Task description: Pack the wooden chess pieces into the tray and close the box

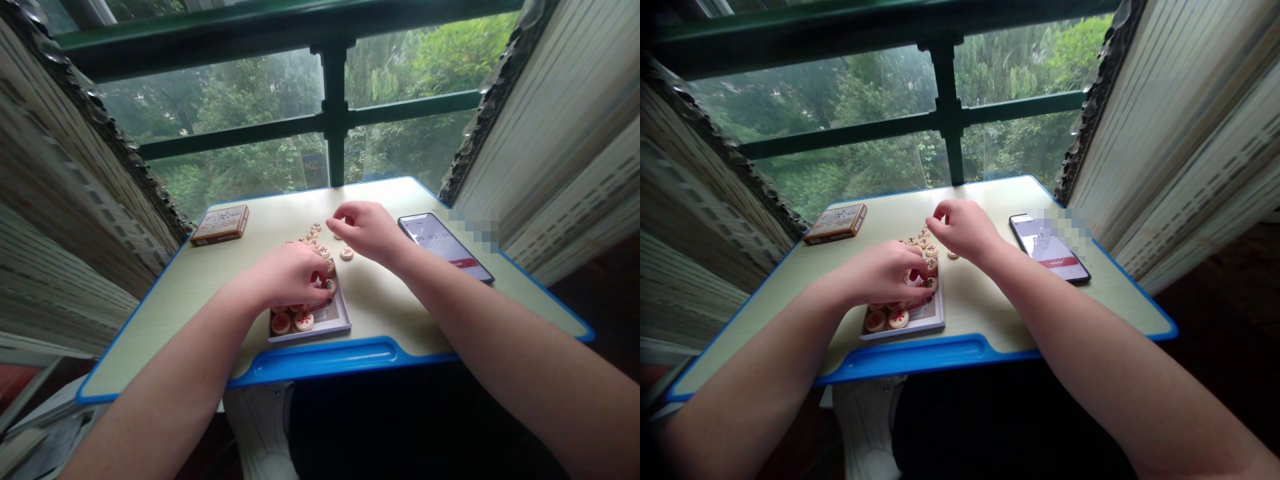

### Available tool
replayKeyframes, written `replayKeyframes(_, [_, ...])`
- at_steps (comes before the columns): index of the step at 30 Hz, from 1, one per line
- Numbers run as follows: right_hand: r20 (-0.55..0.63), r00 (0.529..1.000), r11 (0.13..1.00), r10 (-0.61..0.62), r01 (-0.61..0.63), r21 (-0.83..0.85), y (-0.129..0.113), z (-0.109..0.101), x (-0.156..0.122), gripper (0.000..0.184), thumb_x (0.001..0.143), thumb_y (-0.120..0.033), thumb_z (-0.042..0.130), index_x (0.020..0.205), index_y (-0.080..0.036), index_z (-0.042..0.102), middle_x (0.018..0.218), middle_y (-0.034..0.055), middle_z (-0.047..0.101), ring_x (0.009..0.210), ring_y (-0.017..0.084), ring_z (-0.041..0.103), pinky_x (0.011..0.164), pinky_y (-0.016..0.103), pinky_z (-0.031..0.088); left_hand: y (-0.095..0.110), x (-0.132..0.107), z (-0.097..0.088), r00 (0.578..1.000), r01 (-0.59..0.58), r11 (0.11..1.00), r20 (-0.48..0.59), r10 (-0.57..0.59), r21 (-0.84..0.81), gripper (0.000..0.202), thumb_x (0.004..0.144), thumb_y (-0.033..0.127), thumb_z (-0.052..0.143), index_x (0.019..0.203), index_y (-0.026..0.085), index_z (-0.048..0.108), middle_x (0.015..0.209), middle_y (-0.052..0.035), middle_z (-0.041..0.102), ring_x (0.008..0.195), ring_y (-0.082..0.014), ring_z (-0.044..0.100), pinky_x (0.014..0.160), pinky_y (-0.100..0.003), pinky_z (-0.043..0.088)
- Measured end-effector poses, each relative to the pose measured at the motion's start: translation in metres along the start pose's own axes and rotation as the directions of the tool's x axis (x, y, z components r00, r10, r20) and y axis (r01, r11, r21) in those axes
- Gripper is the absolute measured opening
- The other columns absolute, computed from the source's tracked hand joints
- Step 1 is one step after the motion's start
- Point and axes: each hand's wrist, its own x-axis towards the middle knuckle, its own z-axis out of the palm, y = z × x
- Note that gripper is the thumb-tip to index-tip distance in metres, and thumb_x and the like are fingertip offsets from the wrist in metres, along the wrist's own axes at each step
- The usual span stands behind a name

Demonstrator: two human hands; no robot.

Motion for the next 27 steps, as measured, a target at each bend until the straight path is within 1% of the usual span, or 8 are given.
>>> replayKeyframes(3, [-0.007,1.0,1.0,0.0,0.0,-0.012,0.0008,0.0,0.0007,0.024,0.079,-0.03,0.052,0.071,-0.014,0.069,0.059,0.0015,0.06,0.057,0.012,0.046,0.056,0.024,0.03,-0.0008,0.0011,0.0018,1.0,-0.006,1.0,0.0,0.006,0.012,0.022,0.075,0.035,0.059,0.065,0.018,0.066,0.065,-0.0015,0.061,0.06,-0.0121,0.05,0.057,-0.025,0.034])
replayKeyframes(10, [0.037,0.999,0.999,0.013,-0.012,-0.036,-0.0007,0.0006,-0.0006,0.026,0.08,-0.031,0.051,0.075,-0.015,0.07,0.06,0.0018,0.06,0.056,0.012,0.047,0.055,0.024,0.03,-0.0039,0.0013,0.0039,0.999,-0.006,1.0,-0.032,0.007,0.027,0.024,0.076,0.039,0.06,0.067,0.018,0.067,0.067,-0.0023,0.061,0.06,-0.0125,0.051,0.057,-0.025,0.033])
replayKeyframes(16, [0.004,1.0,0.999,0.025,-0.025,-0.049,-0.0003,0.0003,0.0,0.025,0.079,-0.031,0.052,0.074,-0.015,0.07,0.064,0.0032,0.063,0.059,0.013,0.05,0.056,0.025,0.032,-0.0026,0.0022,0.0035,1.0,0.011,0.997,-0.021,-0.01,0.08,0.026,0.076,0.043,0.06,0.069,0.019,0.069,0.068,-0.0031,0.062,0.061,-0.0137,0.053,0.057,-0.025,0.034])
replayKeyframes(20, [0.013,1.0,0.998,0.025,-0.025,-0.049,-0.0012,-0.0004,-0.0002,0.025,0.079,-0.031,0.051,0.075,-0.015,0.07,0.066,0.004,0.065,0.059,0.013,0.051,0.056,0.024,0.033,-0.002,0.0025,0.0042,1.0,-0.001,0.995,-0.021,0.003,0.103,0.028,0.077,0.044,0.059,0.068,0.018,0.068,0.068,-0.0035,0.063,0.061,-0.0137,0.053,0.057,-0.025,0.034])
replayKeyframes(24, [0.031,0.999,0.998,0.024,-0.022,-0.065,-0.0014,-0.0004,0.0002,0.026,0.08,-0.031,0.051,0.077,-0.014,0.071,0.067,0.0046,0.066,0.06,0.013,0.052,0.055,0.024,0.033,-0.0029,0.0016,0.0033,0.998,0.016,0.999,-0.069,-0.013,0.046,0.031,0.075,0.045,0.059,0.063,0.017,0.066,0.064,-0.0033,0.062,0.057,-0.0121,0.05,0.055,-0.025,0.032])
replayKeyframes(27, [0.043,0.998,0.993,0.053,-0.048,-0.111,0.0024,0.0,0.002,0.027,0.079,-0.033,0.051,0.079,-0.015,0.072,0.07,0.0055,0.068,0.062,0.014,0.055,0.057,0.024,0.035,-0.0058,0.0019,0.0022,0.984,0.06,0.997,-0.165,-0.068,-0.052,0.033,0.079,0.039,0.054,0.058,0.015,0.064,0.058,-0.0026,0.059,0.055,-0.0108,0.047,0.055,-0.025,0.032])
